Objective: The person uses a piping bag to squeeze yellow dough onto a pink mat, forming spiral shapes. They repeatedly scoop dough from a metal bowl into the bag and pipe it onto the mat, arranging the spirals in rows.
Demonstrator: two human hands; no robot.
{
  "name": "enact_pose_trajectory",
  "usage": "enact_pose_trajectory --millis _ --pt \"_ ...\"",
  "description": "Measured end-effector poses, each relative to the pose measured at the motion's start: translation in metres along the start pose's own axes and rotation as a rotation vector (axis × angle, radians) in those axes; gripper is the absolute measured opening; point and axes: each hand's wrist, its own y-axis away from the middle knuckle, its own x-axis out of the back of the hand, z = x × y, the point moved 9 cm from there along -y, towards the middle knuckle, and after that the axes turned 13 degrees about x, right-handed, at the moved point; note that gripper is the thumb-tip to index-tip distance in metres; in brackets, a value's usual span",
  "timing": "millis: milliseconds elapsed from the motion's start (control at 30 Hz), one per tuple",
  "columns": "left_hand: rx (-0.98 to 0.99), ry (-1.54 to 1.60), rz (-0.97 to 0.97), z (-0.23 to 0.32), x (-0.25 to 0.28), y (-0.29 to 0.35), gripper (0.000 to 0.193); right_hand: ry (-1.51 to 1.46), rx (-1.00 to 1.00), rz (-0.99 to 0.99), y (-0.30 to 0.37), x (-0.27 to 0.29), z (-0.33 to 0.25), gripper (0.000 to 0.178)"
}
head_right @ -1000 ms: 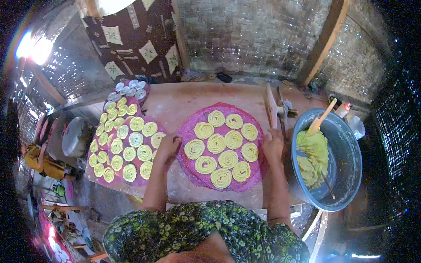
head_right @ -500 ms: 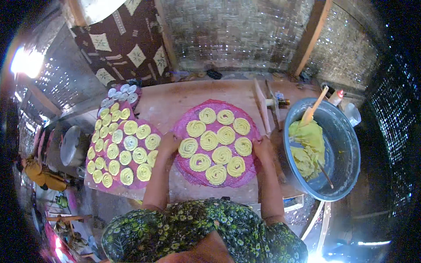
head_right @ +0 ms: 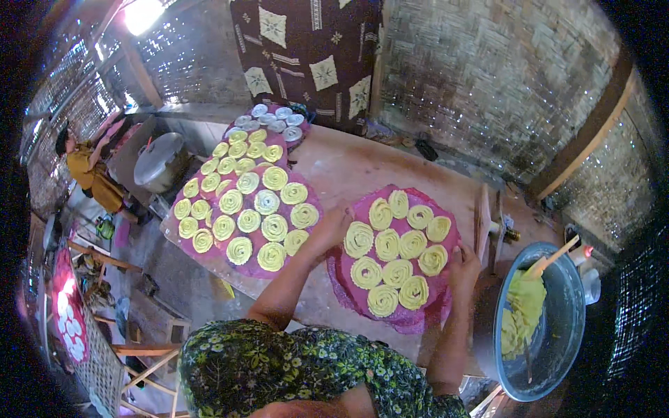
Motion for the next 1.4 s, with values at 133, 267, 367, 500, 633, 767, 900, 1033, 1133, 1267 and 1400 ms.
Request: enact_pose_trajectory --millis 133,267,367,500,633,767,900,1033,1133,1267,1400 --pt "0.106 -0.055 -0.018 -0.023 0.058 -0.036 0.017 -0.242 0.177 -0.028 -0.050 -0.044 -0.037 0.026" --pt "-0.008 -0.093 0.105 -0.061 0.132 -0.093 0.013 -0.449 0.232 -0.014 -0.099 -0.127 -0.043 0.026" --pt "0.055 -0.202 0.178 -0.088 0.179 -0.130 0.023 -0.400 0.244 0.019 -0.128 -0.182 -0.066 0.024" --pt "0.136 -0.302 0.239 -0.137 0.212 -0.180 0.029 -0.511 0.151 0.019 -0.167 -0.280 -0.053 0.019" --pt "0.170 -0.376 0.277 -0.158 0.210 -0.211 0.028 -0.379 0.115 0.021 -0.192 -0.325 -0.040 0.022" --pt "0.170 -0.594 0.512 -0.207 0.247 -0.208 0.032 -0.183 0.308 -0.065 -0.192 -0.329 -0.056 0.029" --pt "0.054 -0.334 0.374 -0.140 0.208 -0.155 0.038 -0.261 0.154 -0.137 -0.148 -0.208 -0.033 0.039" --pt "0.099 -0.226 0.143 -0.084 0.166 -0.068 0.039 0.685 0.155 0.189 -0.111 -0.036 -0.001 0.063" --pt "-0.023 0.034 -0.046 -0.033 0.083 -0.015 0.040 1.052 0.059 0.233 -0.065 0.036 0.064 0.086" --pt "-0.409 -0.629 -0.269 0.001 -0.039 0.052 0.054 0.663 -0.249 0.026 -0.034 0.030 0.162 0.106" --pt "-0.290 -0.602 -0.362 -0.032 -0.094 0.078 0.057 0.501 -0.366 0.198 -0.034 0.038 0.174 0.097"
